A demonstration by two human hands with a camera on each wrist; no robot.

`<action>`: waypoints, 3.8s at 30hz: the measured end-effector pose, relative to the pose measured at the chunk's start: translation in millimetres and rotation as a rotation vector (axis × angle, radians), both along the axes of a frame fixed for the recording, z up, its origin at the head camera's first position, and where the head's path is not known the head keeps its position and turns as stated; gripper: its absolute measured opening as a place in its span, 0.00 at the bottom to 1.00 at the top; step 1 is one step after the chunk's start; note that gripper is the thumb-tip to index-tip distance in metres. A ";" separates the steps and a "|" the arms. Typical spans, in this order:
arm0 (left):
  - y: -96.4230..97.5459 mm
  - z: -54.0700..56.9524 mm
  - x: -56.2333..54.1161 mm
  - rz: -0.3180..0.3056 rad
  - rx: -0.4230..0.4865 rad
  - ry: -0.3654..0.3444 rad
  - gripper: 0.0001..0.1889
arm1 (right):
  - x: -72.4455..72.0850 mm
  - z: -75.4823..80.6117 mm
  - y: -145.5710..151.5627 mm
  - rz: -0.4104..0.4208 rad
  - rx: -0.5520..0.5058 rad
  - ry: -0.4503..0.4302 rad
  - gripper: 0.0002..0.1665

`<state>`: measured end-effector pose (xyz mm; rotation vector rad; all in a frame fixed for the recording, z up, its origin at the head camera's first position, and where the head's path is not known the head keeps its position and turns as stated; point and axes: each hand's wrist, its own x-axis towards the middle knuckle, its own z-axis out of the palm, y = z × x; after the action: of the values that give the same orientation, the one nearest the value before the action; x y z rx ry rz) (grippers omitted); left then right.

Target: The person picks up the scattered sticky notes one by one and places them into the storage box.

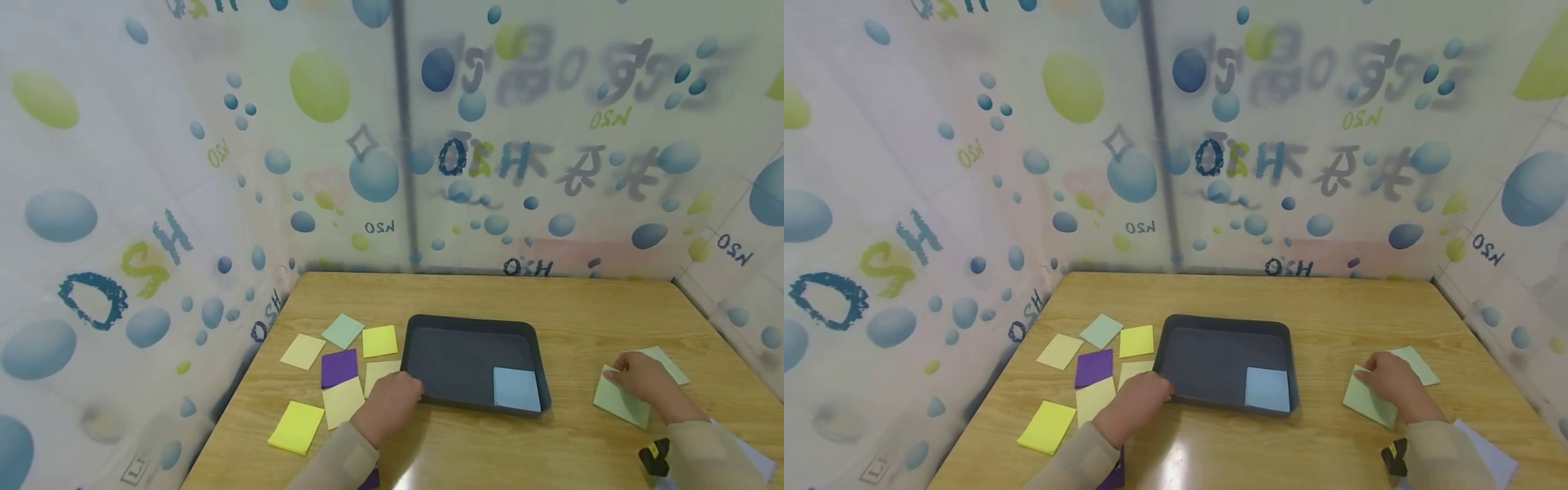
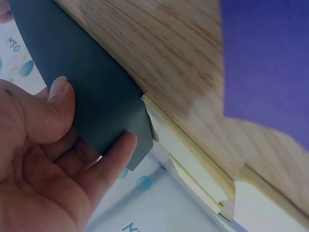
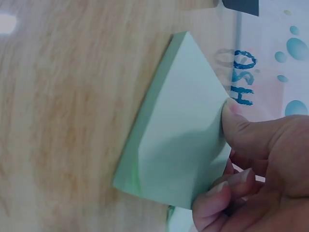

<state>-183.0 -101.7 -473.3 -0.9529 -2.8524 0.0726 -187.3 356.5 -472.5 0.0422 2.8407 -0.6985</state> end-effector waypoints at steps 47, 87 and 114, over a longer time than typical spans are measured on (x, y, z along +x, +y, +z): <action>-0.2 1.0 0.4 0.000 -0.012 -0.002 0.07 | -13.7 58.8 -54.4 0.022 0.010 0.199 0.13; -0.3 1.6 0.2 0.001 0.002 0.005 0.08 | -41.2 87.5 -123.2 0.068 -0.016 0.200 0.13; 1.1 2.4 -0.3 0.040 -0.030 -0.034 0.08 | -62.5 82.7 -151.9 0.114 -0.059 0.069 0.12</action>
<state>-183.2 -100.6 -470.9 -0.9110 -2.9097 0.1050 -249.8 204.6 -389.8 -0.1546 2.8585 -0.7731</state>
